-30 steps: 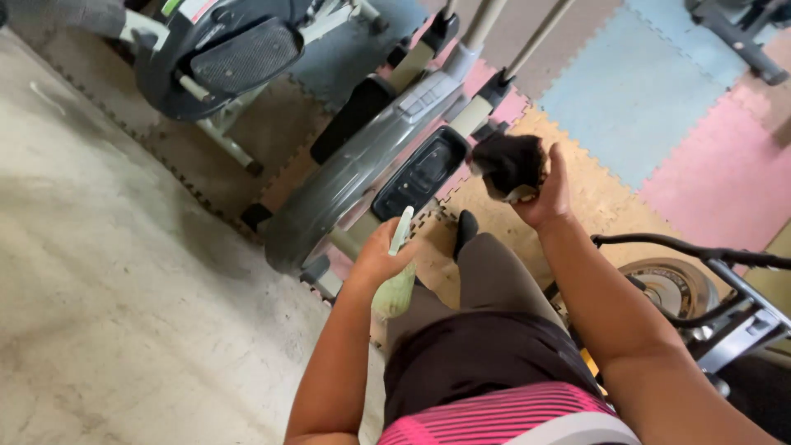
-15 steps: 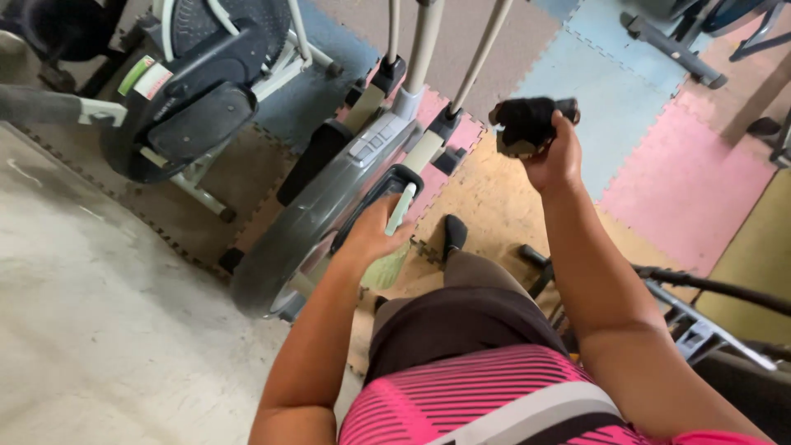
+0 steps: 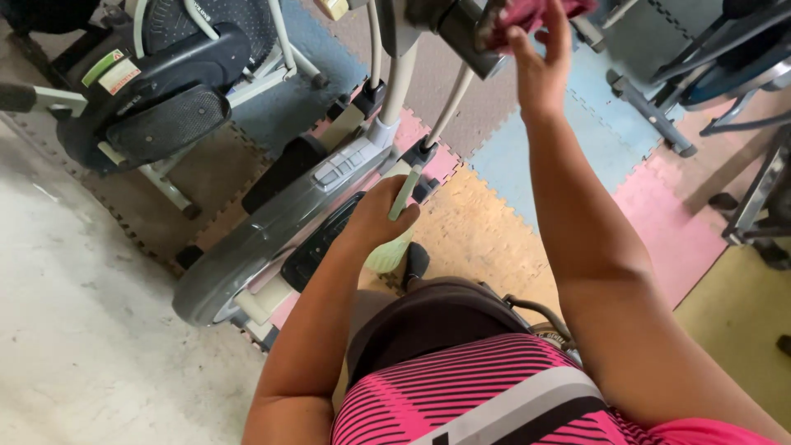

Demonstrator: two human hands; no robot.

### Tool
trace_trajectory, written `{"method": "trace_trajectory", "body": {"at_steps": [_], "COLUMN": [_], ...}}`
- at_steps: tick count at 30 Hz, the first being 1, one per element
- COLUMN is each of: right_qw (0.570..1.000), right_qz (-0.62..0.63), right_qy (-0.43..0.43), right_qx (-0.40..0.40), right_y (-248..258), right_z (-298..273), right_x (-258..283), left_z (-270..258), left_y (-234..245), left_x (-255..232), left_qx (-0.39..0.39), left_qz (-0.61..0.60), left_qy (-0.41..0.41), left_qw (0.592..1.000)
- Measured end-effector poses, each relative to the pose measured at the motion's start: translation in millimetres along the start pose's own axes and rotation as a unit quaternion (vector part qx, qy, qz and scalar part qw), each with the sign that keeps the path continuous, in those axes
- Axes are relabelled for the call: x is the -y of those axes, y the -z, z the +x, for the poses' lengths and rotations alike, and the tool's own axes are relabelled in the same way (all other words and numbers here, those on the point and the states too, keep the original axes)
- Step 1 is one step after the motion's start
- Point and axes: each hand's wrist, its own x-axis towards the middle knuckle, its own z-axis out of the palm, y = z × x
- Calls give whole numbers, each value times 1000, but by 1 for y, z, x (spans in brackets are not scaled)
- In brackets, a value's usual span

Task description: Cleaning and wiping down an elliptical machine and other gym equipment with a spray bottle and cloth.

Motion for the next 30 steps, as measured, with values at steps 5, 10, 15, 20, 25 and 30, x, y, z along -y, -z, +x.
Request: {"method": "trace_trajectory", "body": {"at_steps": [5, 10, 15, 20, 25, 30], "right_qw": [997, 997, 979, 999, 975, 989], "right_qz": [-11, 42, -120, -31, 31, 30], "right_qy": [68, 8, 165, 7, -144, -122], "right_qx": [42, 58, -25, 35, 165, 75], "right_y": [-20, -30, -53, -31, -13, -45], "right_z": [40, 38, 24, 54, 60, 50], "right_x": [-24, -37, -10, -12, 32, 0], "left_z": [18, 23, 45, 57, 76, 92], "left_y": [-15, -20, -30, -24, -4, 30], "left_x": [-5, -6, 20, 8, 4, -10], "left_qx": [-23, -6, 8, 25, 4, 40], "left_qz": [25, 37, 61, 65, 66, 29], "left_qy": [-4, 22, -16, 0, -64, -99], "left_qw": [999, 999, 998, 998, 996, 994]}}
